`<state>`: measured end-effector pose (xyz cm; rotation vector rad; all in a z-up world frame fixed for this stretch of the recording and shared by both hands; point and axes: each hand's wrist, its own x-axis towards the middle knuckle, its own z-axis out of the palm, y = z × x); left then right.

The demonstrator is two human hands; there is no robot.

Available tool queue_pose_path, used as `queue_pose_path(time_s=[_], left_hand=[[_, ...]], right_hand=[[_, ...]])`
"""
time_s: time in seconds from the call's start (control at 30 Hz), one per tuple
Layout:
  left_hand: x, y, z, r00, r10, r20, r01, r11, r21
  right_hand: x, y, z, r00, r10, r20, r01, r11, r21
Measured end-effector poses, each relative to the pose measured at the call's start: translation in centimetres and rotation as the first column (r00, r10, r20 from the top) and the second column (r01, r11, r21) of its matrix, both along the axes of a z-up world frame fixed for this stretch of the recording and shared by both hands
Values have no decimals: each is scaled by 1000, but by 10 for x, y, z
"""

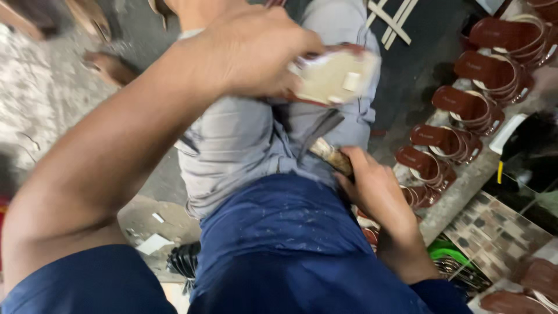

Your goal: The person assembles brown leather sandals by attaching straps to the sole using a wooden mallet. They repeatedly position the straps, hammer them into place, and inspect the fit while sitting on the floor.

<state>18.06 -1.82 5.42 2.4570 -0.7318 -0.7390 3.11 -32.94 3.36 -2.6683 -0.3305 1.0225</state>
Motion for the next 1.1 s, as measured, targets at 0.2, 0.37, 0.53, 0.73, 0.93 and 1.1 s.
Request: queue_pose_path(time_s=[0.2,0.37,0.53,0.73,0.93,1.1], left_hand=[[-48,30,-62,778,603,176,-433,717,-546],[-71,-19,-97,511,850,-128,-653,287,-701],[-59,-21,-106,470,875,-115,-666,265,-697],[-55,-29,-108,436,899,-32,-605,267,-750],[-58,-28,-114,427,902,56,-648,349,-676],[-52,-26,-102,470,880,-66,-610,270,-745]], right_hand=[[2,-26,26,986,-136,94,66,845,531],[-4,-12,6,800,-530,-283,541,432,722],[33,-38,3,977,139,-162,115,296,948],[33,35,-32,904,-428,25,315,702,639],[22,17,-45,728,-136,672,-275,840,468],[46,28,-32,837,-530,-136,494,625,604]])
